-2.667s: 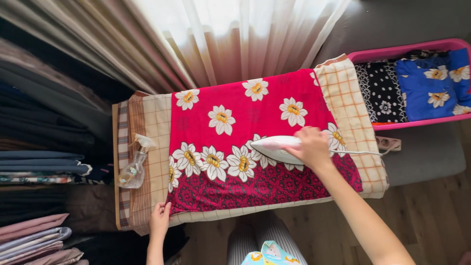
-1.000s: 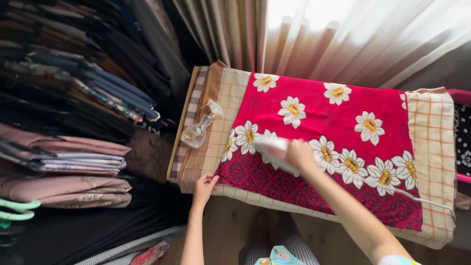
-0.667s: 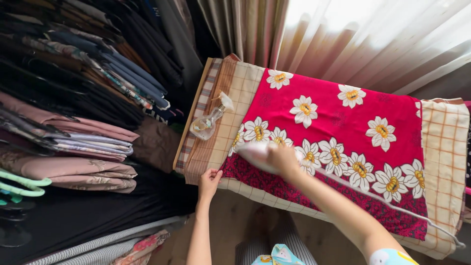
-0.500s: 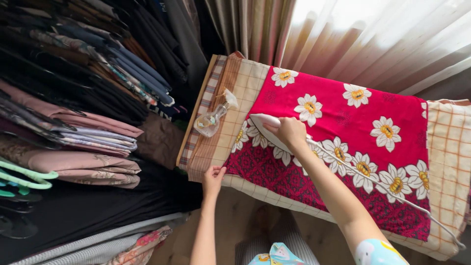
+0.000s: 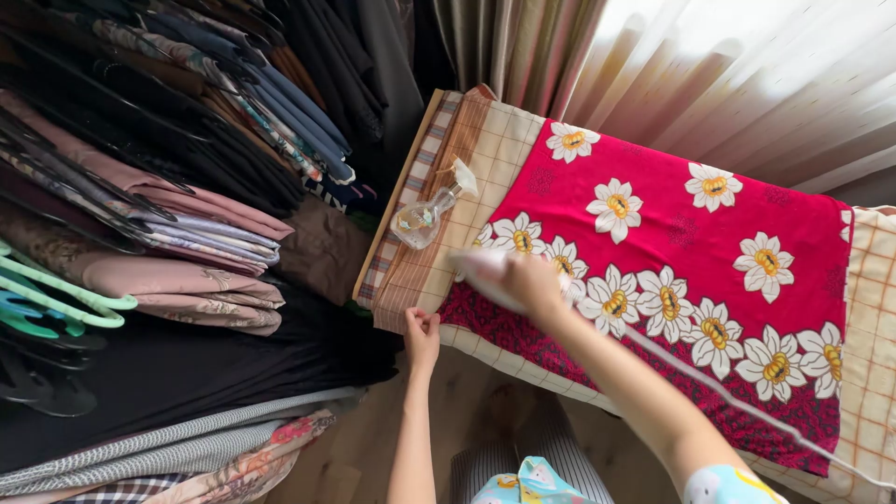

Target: The recorder irons various items of clothing and folds them before placing them in a laundry basket.

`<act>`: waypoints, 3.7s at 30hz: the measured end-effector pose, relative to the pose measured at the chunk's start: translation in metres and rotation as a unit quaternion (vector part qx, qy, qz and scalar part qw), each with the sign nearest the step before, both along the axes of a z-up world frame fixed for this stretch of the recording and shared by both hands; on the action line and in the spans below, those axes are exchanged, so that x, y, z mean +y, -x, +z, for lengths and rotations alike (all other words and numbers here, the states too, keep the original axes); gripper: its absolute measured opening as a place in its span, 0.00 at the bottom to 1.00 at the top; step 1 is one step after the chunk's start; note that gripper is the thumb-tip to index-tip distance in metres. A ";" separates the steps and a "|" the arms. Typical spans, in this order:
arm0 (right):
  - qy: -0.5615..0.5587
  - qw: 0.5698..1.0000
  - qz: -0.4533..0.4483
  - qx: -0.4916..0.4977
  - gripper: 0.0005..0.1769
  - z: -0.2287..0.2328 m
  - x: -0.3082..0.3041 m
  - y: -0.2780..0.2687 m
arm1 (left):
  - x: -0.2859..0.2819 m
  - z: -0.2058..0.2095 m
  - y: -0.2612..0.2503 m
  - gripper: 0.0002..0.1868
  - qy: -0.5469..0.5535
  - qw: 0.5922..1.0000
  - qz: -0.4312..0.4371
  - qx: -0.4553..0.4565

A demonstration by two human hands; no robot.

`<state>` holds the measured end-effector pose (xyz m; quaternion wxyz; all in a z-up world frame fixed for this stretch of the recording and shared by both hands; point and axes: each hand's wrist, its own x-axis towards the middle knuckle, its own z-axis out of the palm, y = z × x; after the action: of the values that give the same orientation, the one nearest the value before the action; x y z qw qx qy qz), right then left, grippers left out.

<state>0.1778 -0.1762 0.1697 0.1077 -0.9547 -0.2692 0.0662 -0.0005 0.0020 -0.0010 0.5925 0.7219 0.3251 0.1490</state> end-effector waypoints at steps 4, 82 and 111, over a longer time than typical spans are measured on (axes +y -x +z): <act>-0.036 0.996 -0.083 -0.024 0.40 0.024 0.000 -0.046 | 0.004 -0.002 0.003 0.15 0.015 1.000 0.001 -0.011; 0.038 0.977 0.065 0.200 0.35 0.020 -0.209 0.038 | -0.063 0.068 -0.074 0.30 -0.483 0.856 -0.164 0.076; 0.020 0.984 -0.016 0.174 0.33 0.023 -0.405 0.123 | -0.188 0.085 -0.108 0.24 -0.372 0.909 -0.182 -0.051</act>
<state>0.0549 -0.5812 0.1925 0.1351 -0.9347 -0.2295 0.2353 0.1080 -0.1856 0.0843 0.3133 0.9281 0.0783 0.1854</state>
